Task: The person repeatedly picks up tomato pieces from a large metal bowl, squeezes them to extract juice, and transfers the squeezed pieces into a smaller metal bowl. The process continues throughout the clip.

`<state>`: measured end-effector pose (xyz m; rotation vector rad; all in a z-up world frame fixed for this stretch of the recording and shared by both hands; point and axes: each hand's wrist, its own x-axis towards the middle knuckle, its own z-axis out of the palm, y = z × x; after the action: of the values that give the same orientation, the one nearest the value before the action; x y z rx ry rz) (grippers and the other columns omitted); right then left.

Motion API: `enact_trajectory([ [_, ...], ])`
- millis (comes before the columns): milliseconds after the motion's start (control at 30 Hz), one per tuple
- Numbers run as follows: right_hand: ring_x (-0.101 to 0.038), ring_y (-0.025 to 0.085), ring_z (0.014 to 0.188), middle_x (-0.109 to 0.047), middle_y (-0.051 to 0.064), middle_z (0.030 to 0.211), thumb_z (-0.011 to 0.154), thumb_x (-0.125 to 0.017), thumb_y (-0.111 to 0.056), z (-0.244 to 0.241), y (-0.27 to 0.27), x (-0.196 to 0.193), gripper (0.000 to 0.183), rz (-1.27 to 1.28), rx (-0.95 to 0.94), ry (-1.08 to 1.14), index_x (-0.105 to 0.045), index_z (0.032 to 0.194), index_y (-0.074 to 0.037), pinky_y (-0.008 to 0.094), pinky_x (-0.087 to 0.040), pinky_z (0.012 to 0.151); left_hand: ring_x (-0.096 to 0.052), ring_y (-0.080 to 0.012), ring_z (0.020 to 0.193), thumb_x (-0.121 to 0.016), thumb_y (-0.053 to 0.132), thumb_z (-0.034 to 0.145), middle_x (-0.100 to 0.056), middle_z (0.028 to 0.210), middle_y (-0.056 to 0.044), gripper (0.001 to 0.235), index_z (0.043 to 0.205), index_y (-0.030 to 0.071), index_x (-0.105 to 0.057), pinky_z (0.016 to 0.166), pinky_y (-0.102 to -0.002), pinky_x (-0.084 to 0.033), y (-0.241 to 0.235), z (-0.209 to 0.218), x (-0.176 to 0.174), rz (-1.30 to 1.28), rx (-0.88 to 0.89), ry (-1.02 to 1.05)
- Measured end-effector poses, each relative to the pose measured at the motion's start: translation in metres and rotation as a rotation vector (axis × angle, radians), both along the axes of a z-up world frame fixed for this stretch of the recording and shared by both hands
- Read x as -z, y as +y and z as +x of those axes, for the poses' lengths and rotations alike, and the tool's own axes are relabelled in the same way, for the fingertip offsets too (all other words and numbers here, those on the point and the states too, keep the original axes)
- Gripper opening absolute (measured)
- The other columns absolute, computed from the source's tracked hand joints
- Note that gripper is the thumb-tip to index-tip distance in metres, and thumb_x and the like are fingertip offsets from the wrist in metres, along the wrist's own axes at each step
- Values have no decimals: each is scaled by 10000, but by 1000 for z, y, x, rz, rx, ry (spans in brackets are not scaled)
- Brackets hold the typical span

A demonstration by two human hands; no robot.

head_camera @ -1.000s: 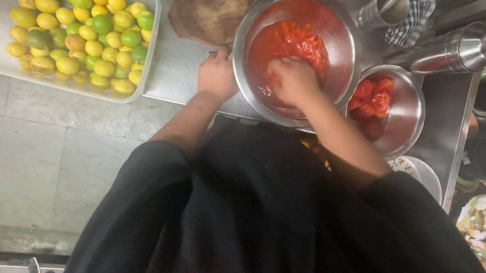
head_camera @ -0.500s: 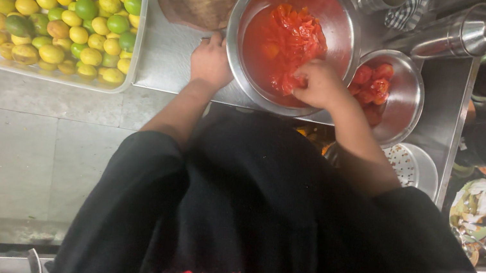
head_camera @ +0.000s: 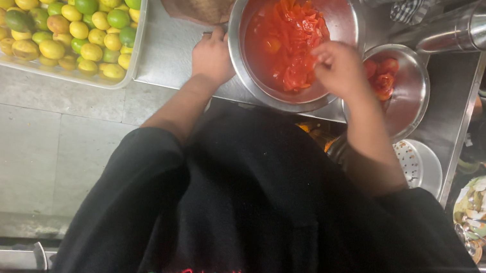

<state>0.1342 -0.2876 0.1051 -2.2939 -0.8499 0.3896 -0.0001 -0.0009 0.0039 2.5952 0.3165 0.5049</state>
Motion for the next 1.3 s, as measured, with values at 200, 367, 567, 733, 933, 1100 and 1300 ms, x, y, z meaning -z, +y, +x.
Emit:
enact_trajectory([
  [200, -692, 299, 1013, -689, 122, 1090, 816, -723, 24, -7, 12, -4, 319, -1, -31, -494, -764, 1112, -87, 390, -574, 875, -674, -381, 862, -719, 276, 816, -654, 999, -164, 263, 959, 55, -700, 705, -476, -582, 0, 1, -1, 5, 9, 29],
  [367, -683, 347, 939, -690, 135, 997, 735, -882, -279, -45, 39, -8, 335, -329, -94, -251, -736, 972, -93, 476, -551, 825, -673, -381, 859, -716, 273, 818, -656, 1009, -165, 252, 955, 62, -702, 693, -475, -580, 0, -1, -3, -17, 10, 59],
  [567, -696, 372, 926, -697, 172, 1026, 700, -865, -346, -49, 62, 0, 447, -701, -14, -237, -695, 1014, -76, 493, -556, 765, -670, -381, 868, -716, 280, 820, -653, 978, -150, 246, 942, 67, -697, 716, -474, -580, 0, -1, 0, 18, 2, 37],
  [733, -709, 320, 934, -752, 122, 967, 683, -852, -208, -26, 42, 15, 344, -576, -25, -233, -722, 987, -112, 455, -555, 851, -670, -385, 861, -721, 281, 825, -647, 972, -154, 238, 940, 75, -694, 700, -481, -580, 0, 0, 2, 8, 7, 29],
  [933, -678, 221, 858, -684, 64, 986, 866, -681, -44, 10, 5, 0, 231, -24, 198, 546, -652, 1095, -35, 425, -598, 722, -673, -391, 850, -735, 320, 801, -649, 981, -155, 295, 937, 65, -680, 694, -484, -587, 0, -2, 1, -2, -4, 22],
  [1100, -733, 250, 916, -686, 59, 1150, 934, -568, -21, 17, -2, -18, 184, 437, 307, 955, -640, 1102, -15, 471, -658, 790, -675, -390, 855, -727, 314, 818, -646, 978, -152, 276, 952, 76, -688, 688, -485, -586, 0, -1, -1, -8, -5, 15],
  [1300, -740, 228, 908, -714, 145, 1095, 950, -696, 22, 12, -6, -2, 266, 501, 230, 910, -656, 1212, 28, 378, -636, 796, -672, -384, 845, -723, 307, 832, -644, 967, -145, 264, 939, 69, -686, 685, -484, -584, 0, -2, -1, 1, -2, 25],
])
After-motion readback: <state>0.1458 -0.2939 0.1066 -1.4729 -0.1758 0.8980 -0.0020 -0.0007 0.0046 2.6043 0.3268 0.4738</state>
